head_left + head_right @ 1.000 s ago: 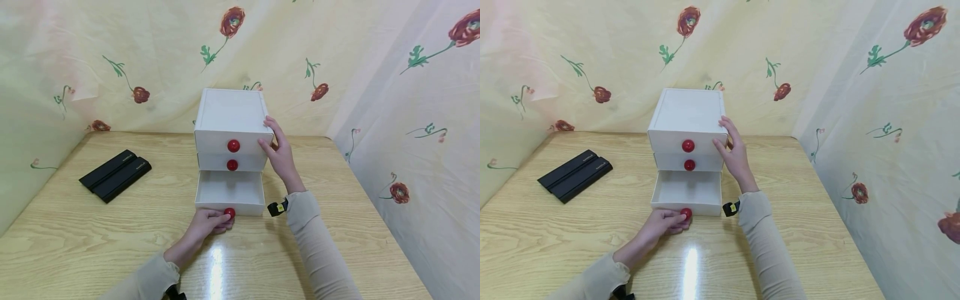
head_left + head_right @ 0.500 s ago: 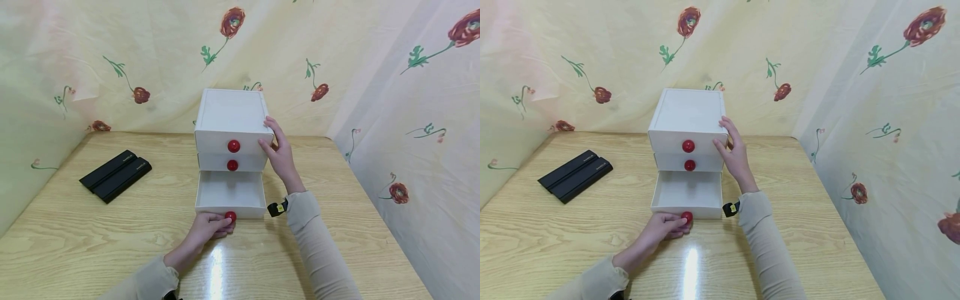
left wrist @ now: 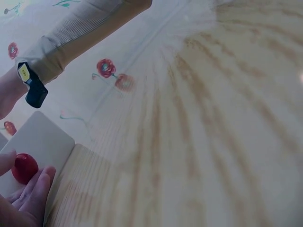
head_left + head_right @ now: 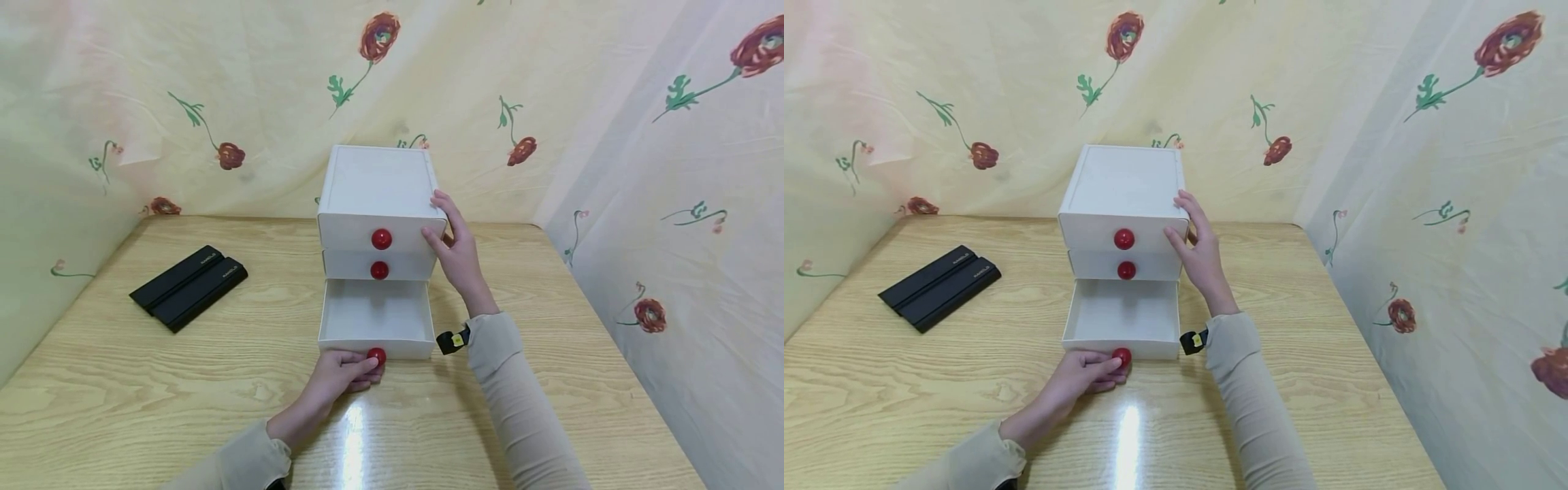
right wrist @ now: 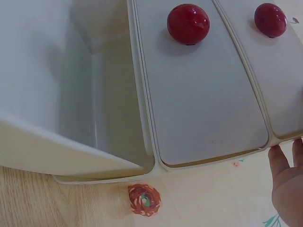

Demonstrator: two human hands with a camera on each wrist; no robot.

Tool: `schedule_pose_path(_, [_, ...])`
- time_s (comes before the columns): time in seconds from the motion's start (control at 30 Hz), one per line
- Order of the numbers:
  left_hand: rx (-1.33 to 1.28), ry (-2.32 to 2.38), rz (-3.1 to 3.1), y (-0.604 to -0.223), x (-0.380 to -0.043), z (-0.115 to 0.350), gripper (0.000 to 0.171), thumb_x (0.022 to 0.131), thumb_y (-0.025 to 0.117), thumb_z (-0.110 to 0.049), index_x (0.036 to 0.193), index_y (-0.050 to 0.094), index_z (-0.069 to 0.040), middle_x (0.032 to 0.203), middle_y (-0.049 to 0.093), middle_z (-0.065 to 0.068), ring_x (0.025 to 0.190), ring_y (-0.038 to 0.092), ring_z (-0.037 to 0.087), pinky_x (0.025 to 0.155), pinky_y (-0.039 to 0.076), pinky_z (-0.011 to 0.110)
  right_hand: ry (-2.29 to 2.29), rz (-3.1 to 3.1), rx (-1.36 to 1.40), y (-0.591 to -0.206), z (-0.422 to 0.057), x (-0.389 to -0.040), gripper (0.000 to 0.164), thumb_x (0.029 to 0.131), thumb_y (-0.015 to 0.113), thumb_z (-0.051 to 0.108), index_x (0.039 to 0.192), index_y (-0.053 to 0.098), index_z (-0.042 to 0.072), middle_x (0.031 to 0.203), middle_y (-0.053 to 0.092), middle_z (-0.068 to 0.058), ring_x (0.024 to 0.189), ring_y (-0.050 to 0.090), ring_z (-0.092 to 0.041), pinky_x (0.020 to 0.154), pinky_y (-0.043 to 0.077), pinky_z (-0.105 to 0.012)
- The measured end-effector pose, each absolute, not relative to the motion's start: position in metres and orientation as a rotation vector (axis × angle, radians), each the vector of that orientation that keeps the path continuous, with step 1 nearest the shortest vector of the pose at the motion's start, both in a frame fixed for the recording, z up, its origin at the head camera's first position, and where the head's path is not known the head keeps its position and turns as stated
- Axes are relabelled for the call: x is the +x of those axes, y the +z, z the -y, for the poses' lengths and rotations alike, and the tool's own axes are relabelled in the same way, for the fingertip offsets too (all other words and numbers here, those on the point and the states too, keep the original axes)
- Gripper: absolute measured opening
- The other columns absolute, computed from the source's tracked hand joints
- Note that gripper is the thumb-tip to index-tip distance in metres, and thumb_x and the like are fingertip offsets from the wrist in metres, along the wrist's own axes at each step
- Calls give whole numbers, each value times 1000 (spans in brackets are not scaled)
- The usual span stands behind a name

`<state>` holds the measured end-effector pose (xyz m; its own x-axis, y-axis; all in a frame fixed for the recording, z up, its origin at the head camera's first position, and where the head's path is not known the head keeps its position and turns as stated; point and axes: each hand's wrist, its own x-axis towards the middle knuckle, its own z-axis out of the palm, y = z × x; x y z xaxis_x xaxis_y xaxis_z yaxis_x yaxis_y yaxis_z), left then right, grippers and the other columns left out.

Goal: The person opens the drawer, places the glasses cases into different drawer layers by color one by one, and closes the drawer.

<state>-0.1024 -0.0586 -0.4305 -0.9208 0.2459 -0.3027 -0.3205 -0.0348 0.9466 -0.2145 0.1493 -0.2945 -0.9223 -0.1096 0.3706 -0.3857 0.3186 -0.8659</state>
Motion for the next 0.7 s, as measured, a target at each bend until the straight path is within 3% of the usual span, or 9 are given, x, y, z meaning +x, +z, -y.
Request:
schedule_pose_path(0.3, [-68, 1998, -1870, -433, -102, 65, 38, 92, 66, -18, 111, 63, 14, 97, 73, 23, 82, 74, 19, 72, 59, 22, 1643, 2335, 452, -299, -151, -217, 52, 97, 58, 13, 145, 39, 6, 160, 28, -5, 149, 22, -25, 114, 32, -58])
schedule_pose_path(0.7, [-130, 1982, -1875, -433, -100, 87, 39, 92, 66, -18, 114, 61, 14, 98, 73, 20, 84, 74, 17, 77, 59, 24, 1619, 2293, 498, -322, -161, -239, 51, 97, 60, 21, 145, 42, 19, 158, 30, 10, 148, 24, -15, 112, 33, -59])
